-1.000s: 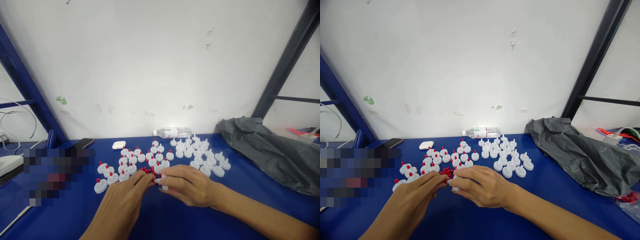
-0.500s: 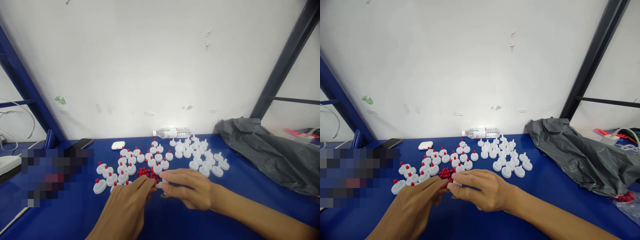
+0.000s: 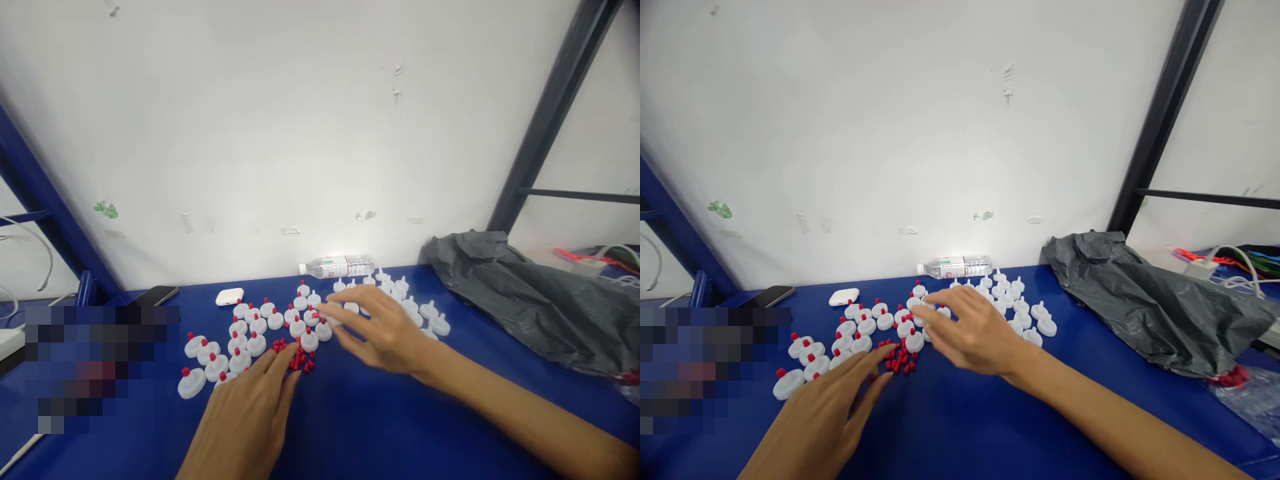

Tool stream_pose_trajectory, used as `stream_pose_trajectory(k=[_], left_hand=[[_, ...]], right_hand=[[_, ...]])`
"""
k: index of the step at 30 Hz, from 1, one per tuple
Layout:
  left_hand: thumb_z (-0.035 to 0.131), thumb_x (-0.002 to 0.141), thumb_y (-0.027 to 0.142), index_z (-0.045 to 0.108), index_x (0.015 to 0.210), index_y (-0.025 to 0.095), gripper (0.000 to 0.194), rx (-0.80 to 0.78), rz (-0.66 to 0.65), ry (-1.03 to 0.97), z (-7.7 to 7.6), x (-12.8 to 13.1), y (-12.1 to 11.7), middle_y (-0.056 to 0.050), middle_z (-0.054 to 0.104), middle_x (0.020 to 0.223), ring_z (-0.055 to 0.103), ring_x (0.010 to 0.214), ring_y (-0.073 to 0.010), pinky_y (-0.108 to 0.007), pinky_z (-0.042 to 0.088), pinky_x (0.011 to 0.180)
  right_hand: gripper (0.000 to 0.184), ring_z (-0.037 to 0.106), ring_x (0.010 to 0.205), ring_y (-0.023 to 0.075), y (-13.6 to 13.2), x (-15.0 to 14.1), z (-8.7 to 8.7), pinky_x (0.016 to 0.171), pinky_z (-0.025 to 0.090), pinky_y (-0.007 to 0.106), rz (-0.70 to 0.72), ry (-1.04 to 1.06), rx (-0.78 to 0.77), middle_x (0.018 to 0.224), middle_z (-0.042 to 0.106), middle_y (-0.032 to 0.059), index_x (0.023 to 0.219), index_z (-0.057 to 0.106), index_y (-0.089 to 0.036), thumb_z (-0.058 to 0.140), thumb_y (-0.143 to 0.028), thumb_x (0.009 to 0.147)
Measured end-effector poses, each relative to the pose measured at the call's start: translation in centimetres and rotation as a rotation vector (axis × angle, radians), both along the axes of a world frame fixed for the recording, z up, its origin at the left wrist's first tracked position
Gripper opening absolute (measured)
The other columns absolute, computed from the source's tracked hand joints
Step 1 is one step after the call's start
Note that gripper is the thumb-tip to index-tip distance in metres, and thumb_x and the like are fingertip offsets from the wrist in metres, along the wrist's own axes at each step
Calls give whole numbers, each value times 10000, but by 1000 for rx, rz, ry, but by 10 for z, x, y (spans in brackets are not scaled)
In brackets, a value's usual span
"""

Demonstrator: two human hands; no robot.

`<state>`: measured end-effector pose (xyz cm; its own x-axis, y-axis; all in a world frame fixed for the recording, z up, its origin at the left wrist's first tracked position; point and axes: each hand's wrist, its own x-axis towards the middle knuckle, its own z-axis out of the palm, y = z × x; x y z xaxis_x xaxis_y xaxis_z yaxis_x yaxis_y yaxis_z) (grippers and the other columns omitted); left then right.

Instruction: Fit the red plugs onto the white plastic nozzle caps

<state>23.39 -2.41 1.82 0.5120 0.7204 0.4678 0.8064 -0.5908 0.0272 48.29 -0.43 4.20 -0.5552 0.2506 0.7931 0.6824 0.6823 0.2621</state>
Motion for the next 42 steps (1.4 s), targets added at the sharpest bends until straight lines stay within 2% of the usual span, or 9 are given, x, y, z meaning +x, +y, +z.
stream_pose_trajectory(k=[4,8,12,18,21,25,30,37,42], left_hand=[[444,996,149,608,1382,217,425,-235,144,281,-6,10,1,-116,727,1243,777,773,-264,-410,646,723],[368,996,85,515,1467,240,518,-271,170,391,-10,12,1,-150,630,1391,757,962,-313,-439,646,717],[411,927,18,581,1408,258,563,-209,135,338,-19,8,3,-153,664,1318,750,980,-287,-340,624,696],[438,926,92,669,1234,225,407,-106,72,184,-22,5,4,-121,695,1067,731,739,-196,-225,532,574],[435,902,77,701,1137,229,386,-62,38,142,-24,3,4,-103,703,1000,701,641,-180,-212,488,513],[433,882,75,706,1089,231,376,-63,34,142,-23,2,3,-90,709,963,696,632,-180,-206,474,493],[401,855,14,703,999,230,398,-60,21,168,-17,2,1,-57,707,911,696,639,-166,-185,455,479],[409,892,11,668,892,182,310,1,59,242,-13,9,3,-52,682,841,696,649,-160,-166,407,441],[412,913,46,661,878,188,288,-36,79,211,-12,9,0,-51,687,848,690,638,-166,-185,424,464]], right_hand=[[251,674,1039,220,18,22,-3,900,520,396,-109,133,-46,1148,723,85,1158,658,-214,636,-141,920],[100,683,1007,218,33,34,-9,934,485,418,-179,164,-186,1094,754,45,1033,662,-229,616,-180,958],[91,653,1076,242,41,39,-16,956,468,437,-240,121,-254,1152,721,72,1030,689,-226,623,-252,973],[148,667,890,221,50,34,-18,904,456,433,-267,70,-266,940,737,68,1011,725,-199,605,-282,988],[159,674,875,220,55,29,-17,964,418,470,-300,14,-307,911,763,55,991,737,-211,585,-260,998],[171,688,912,233,59,27,-20,1034,384,521,-360,-71,-387,923,779,52,1003,751,-225,582,-208,988],[222,684,1005,251,57,32,-18,1091,349,540,-373,-81,-407,1022,776,72,1153,716,-210,570,-276,1000],[248,682,974,286,47,48,-12,1007,408,550,-507,-14,-463,969,766,94,1063,727,-186,531,-324,1000],[208,681,975,276,49,52,-15,1014,414,557,-462,8,-507,967,761,76,1017,702,-198,521,-296,994]])
